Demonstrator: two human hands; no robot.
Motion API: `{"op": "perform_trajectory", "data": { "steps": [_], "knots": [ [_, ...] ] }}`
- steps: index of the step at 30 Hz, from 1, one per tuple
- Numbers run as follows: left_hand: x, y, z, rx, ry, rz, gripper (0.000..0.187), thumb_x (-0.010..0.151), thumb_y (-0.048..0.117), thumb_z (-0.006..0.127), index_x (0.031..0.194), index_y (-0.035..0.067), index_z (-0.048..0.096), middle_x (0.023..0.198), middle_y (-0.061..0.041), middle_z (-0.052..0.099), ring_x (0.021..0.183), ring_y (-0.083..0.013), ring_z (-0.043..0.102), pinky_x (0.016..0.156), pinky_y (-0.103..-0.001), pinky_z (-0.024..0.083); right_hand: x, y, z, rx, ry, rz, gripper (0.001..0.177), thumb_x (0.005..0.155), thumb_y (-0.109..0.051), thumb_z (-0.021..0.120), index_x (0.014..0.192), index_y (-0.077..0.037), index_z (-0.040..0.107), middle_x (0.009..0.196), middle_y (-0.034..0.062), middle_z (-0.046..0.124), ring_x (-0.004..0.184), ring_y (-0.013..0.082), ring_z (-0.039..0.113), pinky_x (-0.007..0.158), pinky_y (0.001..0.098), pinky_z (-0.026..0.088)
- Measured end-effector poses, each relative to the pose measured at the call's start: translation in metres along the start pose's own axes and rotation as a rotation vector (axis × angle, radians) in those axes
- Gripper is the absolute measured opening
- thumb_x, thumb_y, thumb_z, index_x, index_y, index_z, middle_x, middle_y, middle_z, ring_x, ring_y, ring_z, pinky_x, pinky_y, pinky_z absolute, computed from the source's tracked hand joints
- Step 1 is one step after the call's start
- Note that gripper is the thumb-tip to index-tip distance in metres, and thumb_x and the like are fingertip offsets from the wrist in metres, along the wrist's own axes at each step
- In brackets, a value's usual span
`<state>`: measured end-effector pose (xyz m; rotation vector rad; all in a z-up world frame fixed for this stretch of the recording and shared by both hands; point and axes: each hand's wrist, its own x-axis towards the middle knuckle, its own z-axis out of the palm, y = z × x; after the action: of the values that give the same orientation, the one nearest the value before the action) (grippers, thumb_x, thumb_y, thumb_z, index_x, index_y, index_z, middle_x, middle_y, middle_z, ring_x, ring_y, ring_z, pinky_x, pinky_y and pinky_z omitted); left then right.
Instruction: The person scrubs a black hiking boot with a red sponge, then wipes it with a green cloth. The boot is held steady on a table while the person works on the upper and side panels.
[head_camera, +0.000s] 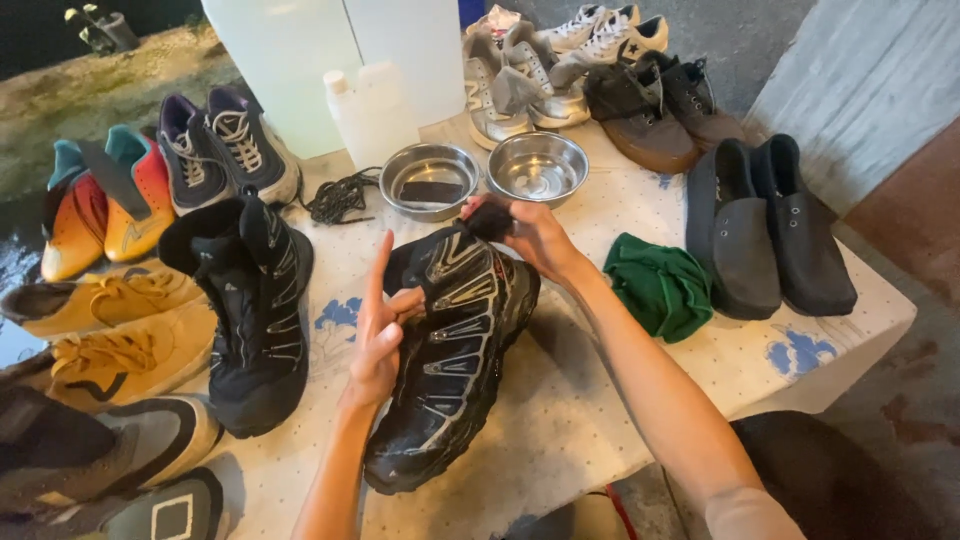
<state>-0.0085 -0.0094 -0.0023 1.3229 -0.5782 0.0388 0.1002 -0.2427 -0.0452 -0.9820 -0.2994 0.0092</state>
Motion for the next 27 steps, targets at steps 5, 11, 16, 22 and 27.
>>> {"op": "perform_trajectory", "data": {
  "steps": [5,11,16,22,27],
  "knots": [
    [0.0,-0.005,-0.003,0.012,-0.014,0.006,0.118,0.071,0.074,0.062,0.165,0.021,0.015,0.098,-0.003,0.067,0.102,-0.0116,0.063,0.1,-0.031,0.048,0.0,-0.003,-0.004,-0.241,0.008,-0.023,0.04,0.093,-0.027,0.072,0.126,-0.005,0.071,0.123,0.0164,0.072,0.114,0.0281,0.07,0.098,0.0459,0.057],
    [0.004,-0.044,-0.021,-0.066,-0.049,0.009,0.122,0.072,0.068,0.067,0.166,0.018,0.008,0.104,-0.008,0.069,0.101,-0.0141,0.063,0.097,-0.032,0.048,0.008,-0.004,-0.01,-0.538,0.008,-0.132,0.044,0.093,-0.034,0.076,0.129,-0.011,0.071,0.128,0.0122,0.07,0.118,0.0234,0.066,0.099,0.043,0.055],
    [0.0,-0.039,-0.017,-0.075,0.0,0.006,0.117,0.074,0.066,0.068,0.166,0.019,0.014,0.102,-0.004,0.07,0.104,-0.011,0.065,0.099,-0.026,0.049,0.002,-0.004,0.013,-0.159,-0.029,-0.188,0.032,0.1,-0.026,0.069,0.125,-0.006,0.071,0.128,0.0157,0.068,0.113,0.03,0.07,0.097,0.0545,0.06],
    [-0.001,-0.01,-0.009,-0.038,-0.012,-0.027,0.117,0.072,0.074,0.065,0.166,0.025,0.016,0.109,-0.008,0.07,0.113,-0.0177,0.066,0.105,-0.031,0.049,-0.004,-0.017,-0.003,-0.684,-0.153,-0.173,0.047,0.1,-0.036,0.064,0.141,-0.013,0.061,0.129,0.0056,0.066,0.116,0.0145,0.061,0.096,0.0419,0.056],
    [-0.004,0.013,0.003,-0.088,0.027,-0.061,0.114,0.072,0.075,0.063,0.166,0.025,0.021,0.11,-0.013,0.068,0.117,-0.0216,0.063,0.108,-0.036,0.049,-0.035,-0.063,0.027,-0.775,-0.331,-0.242,0.067,0.077,-0.036,0.08,0.134,-0.005,0.063,0.141,0.0152,0.06,0.121,0.0238,0.063,0.106,0.0414,0.05]
  ]
}}
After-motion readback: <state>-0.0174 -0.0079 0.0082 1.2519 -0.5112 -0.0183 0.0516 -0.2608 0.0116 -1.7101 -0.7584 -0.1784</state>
